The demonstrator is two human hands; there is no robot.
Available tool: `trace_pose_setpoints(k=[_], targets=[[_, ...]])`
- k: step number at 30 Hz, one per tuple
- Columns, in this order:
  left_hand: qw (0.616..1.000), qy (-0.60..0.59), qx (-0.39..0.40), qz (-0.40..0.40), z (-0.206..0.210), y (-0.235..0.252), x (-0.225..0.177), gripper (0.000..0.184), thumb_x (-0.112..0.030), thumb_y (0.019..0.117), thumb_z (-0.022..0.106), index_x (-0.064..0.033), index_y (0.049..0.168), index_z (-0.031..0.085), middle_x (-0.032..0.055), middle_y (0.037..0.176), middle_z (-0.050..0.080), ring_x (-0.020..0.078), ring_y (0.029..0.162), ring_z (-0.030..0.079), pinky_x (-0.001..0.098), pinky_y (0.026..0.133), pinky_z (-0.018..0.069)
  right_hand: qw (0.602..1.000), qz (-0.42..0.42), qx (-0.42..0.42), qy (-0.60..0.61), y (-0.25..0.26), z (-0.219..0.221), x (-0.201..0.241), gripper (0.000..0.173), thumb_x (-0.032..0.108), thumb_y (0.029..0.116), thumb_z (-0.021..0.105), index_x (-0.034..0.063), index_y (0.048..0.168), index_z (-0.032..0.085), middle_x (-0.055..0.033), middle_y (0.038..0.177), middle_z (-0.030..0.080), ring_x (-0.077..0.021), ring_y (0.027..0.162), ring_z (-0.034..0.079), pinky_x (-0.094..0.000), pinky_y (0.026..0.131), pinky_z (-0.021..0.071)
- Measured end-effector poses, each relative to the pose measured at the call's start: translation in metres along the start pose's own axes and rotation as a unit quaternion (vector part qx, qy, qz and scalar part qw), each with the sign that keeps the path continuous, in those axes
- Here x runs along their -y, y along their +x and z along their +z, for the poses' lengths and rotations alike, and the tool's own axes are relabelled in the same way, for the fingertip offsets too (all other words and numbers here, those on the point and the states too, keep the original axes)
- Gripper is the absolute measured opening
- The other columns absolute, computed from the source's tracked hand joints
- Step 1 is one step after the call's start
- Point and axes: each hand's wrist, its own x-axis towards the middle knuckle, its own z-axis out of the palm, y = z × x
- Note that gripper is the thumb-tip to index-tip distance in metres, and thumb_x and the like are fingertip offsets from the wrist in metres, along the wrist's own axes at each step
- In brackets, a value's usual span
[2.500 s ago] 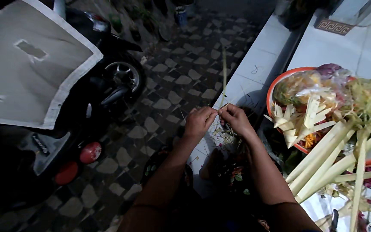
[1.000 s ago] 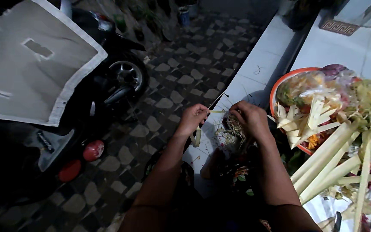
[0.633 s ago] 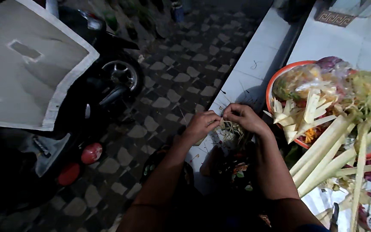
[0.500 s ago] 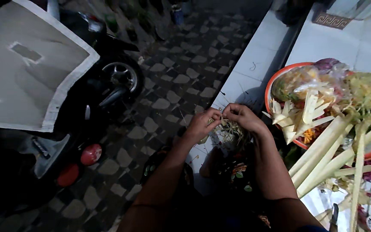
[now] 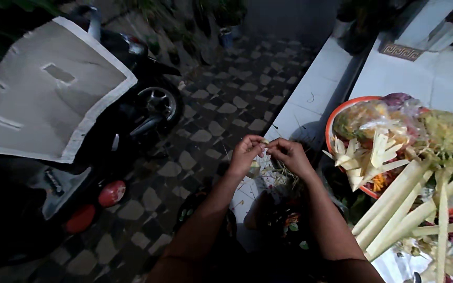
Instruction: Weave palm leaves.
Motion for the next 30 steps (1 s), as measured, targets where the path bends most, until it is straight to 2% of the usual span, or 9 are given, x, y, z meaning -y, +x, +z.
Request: trace_pose_setpoints(k=[2,6,10,13,17,19,24,30], targets=[[1.0,-0.027,0.003,-0.003,0.001,0.0,0.003,0.024,-0.001,0.0985,0.059,-0.0012,0.123,0.06,0.0055,0.093,0.067,0.0113,0.076,0.064,0.0273,0.072,0.0563,0.999,-0.008,-0.031,-0.016,0.001,0.006,0.001,0.012,0.015,0.1002,0.066,0.0081,0.107,0.073,-0.0031,0.089,0.074,-0.0109,0.068,0.066,-0.0305,0.065,0.0582],[1.0,-0.021,-0.01,-0.019,0.004,-0.001,0.004,0.02,0.003,0.0988,0.055,-0.0001,0.117,0.061,0.0058,0.091,0.068,0.0107,0.075,0.064,0.0266,0.072,0.0557,0.997,-0.011,-0.058,-0.04,0.002,0.012,-0.001,0.011,0.013,0.1004,0.065,0.0074,0.106,0.073,-0.0038,0.086,0.072,-0.0107,0.065,0.064,-0.0302,0.062,0.0569],[0.998,-0.012,-0.051,-0.033,0.002,0.001,0.005,0.013,-0.001,0.1012,0.054,-0.0003,0.113,0.061,0.0057,0.088,0.066,0.0123,0.075,0.063,0.0288,0.073,0.0552,0.982,-0.051,-0.072,-0.165,-0.001,0.014,0.005,0.011,0.017,0.0994,0.067,0.0115,0.104,0.075,-0.0028,0.096,0.071,-0.0135,0.07,0.065,-0.0372,0.065,0.0579],[0.997,0.019,-0.06,-0.044,0.001,0.001,0.004,0.011,-0.004,0.1014,0.057,-0.0015,0.112,0.061,0.0052,0.087,0.066,0.0118,0.073,0.063,0.0282,0.072,0.0551,0.961,-0.117,-0.093,-0.234,-0.003,0.018,0.01,0.01,0.017,0.0976,0.068,0.0132,0.102,0.076,-0.0045,0.105,0.071,-0.0188,0.084,0.069,-0.0426,0.071,0.0595],[0.994,0.077,-0.035,-0.066,0.004,0.001,0.004,0.011,-0.004,0.101,0.058,-0.0005,0.111,0.061,0.0056,0.084,0.066,0.0107,0.07,0.062,0.0276,0.068,0.0547,0.946,-0.165,-0.119,-0.25,-0.001,0.023,0.009,0.008,0.016,0.0972,0.069,0.0115,0.097,0.075,-0.0056,0.124,0.07,-0.0205,0.101,0.071,-0.0409,0.079,0.0607],[0.994,0.078,-0.026,-0.065,0.006,0.001,0.005,0.01,-0.004,0.1008,0.059,-0.0008,0.11,0.06,0.0053,0.084,0.066,0.0103,0.07,0.062,0.0271,0.068,0.0548,0.949,-0.156,-0.128,-0.243,-0.001,0.023,0.007,0.008,0.015,0.0984,0.067,0.01,0.098,0.073,-0.0044,0.119,0.072,-0.0181,0.097,0.072,-0.039,0.078,0.0612],[0.996,0.077,0.001,-0.042,0.008,0.001,0.008,0.011,-0.005,0.1005,0.061,-0.0016,0.11,0.062,0.0044,0.088,0.068,0.0096,0.073,0.064,0.0272,0.071,0.056,0.961,-0.086,-0.152,-0.215,-0.001,0.022,0.006,0.008,0.015,0.0979,0.068,0.0078,0.102,0.07,-0.0065,0.102,0.071,-0.0178,0.071,0.066,-0.0398,0.063,0.0579],[0.994,0.105,-0.007,-0.04,0.009,-0.001,0.009,0.009,-0.004,0.0994,0.062,-0.002,0.108,0.063,0.0042,0.088,0.068,0.0091,0.071,0.064,0.0268,0.069,0.0561,0.966,-0.065,-0.147,-0.205,-0.001,0.023,0.008,0.01,0.017,0.0968,0.07,0.0083,0.101,0.069,-0.0062,0.09,0.068,-0.0188,0.065,0.063,-0.0416,0.059,0.0557]])
